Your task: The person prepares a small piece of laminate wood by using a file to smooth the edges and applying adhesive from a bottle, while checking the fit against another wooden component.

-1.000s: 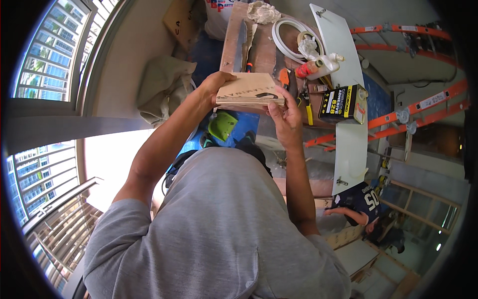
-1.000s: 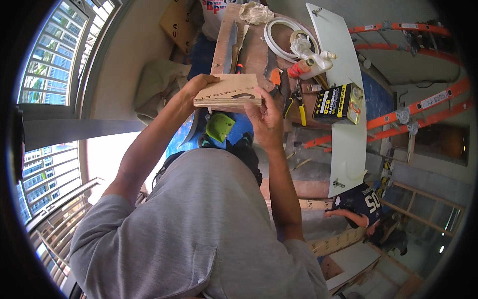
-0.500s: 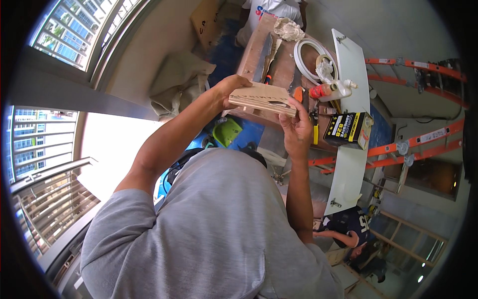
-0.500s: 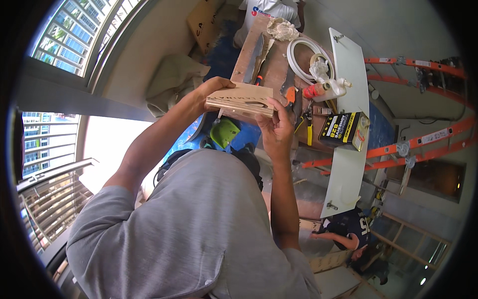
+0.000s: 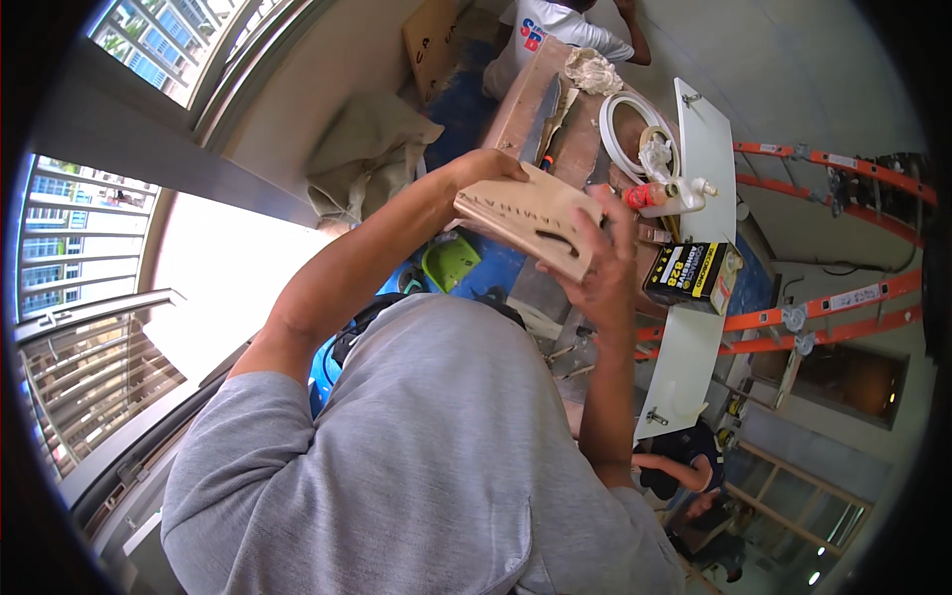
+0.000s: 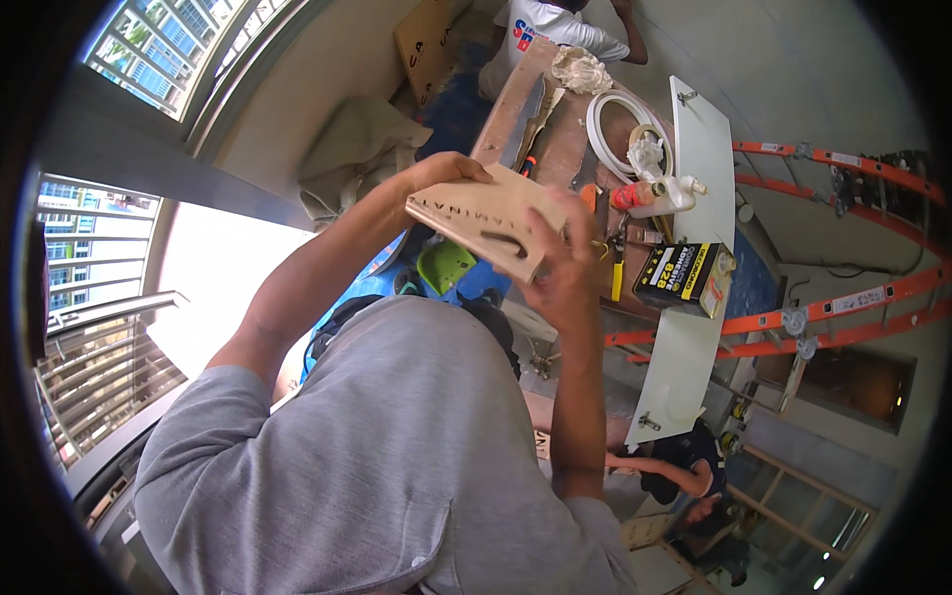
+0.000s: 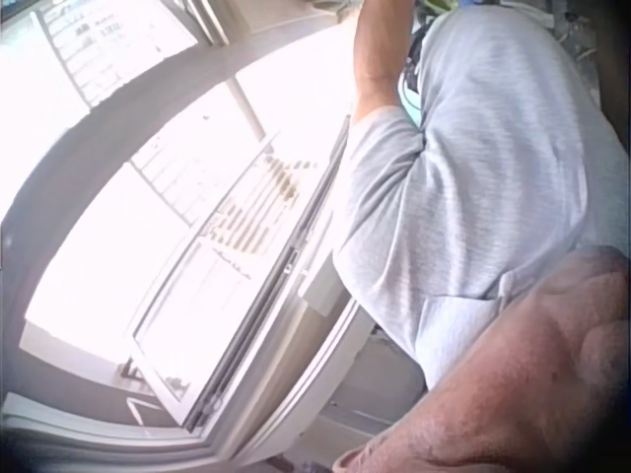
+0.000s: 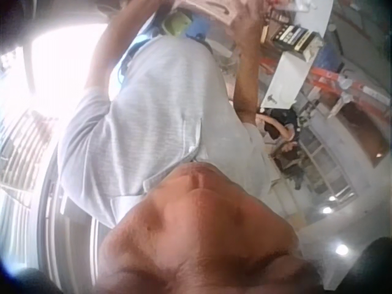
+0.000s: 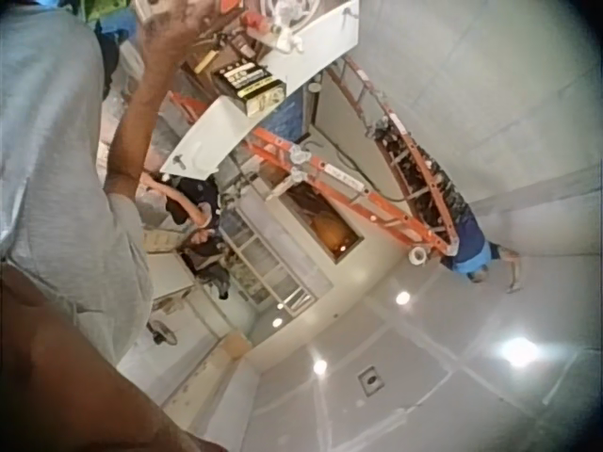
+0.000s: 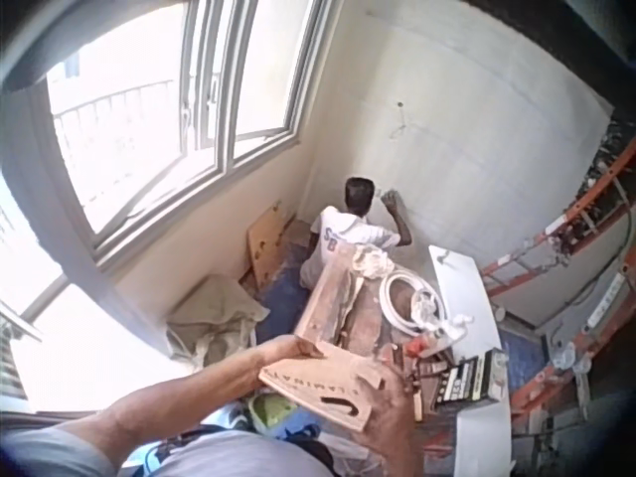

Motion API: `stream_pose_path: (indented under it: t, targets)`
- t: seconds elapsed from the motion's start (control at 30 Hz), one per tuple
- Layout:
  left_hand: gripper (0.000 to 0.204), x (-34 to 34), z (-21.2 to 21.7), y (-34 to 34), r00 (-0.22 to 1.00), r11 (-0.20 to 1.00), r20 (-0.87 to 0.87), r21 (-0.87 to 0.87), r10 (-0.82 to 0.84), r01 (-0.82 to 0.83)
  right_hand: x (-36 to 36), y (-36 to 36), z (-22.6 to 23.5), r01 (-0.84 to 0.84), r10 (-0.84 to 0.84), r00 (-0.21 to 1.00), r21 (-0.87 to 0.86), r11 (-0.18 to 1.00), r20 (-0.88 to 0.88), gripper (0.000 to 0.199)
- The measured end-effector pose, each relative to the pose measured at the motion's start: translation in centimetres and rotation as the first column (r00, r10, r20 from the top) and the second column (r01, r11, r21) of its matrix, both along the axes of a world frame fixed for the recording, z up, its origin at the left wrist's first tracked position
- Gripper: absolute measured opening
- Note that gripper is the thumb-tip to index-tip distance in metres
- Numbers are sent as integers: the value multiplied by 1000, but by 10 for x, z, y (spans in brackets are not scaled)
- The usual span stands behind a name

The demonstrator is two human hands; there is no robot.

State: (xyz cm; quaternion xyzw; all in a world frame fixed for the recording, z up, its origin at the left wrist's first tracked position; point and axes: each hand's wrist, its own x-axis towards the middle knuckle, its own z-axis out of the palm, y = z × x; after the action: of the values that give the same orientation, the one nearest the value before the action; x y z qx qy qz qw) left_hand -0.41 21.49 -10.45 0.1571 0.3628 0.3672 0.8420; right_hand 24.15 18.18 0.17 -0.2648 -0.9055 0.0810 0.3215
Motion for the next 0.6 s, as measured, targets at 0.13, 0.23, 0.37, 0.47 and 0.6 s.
stream_pose_path:
  t: [0.13,0.23,0.37,0.47,0.6]
  targets:
    - [46,16,41,-14,938,999,-346,20,31,-26,9,-2,0,-191,194,981,-136,972,5,48]
    - [51,-9,20,-19,807,886,-503,460,309,-53,13,-13,-6,-71,46,993,-231,970,-109,43]
    - [39,-26,74,-48,927,759,-258,650,272,-42,24,-16,-23,41,-138,968,-413,910,-208,39]
    - [22,-26,81,-42,916,732,-362,670,172,127,32,-15,-30,-13,-151,957,-555,832,-249,36]
    - [18,-30,81,-26,913,716,-409,641,14,276,42,-15,-37,-53,-213,938,-724,688,-272,31]
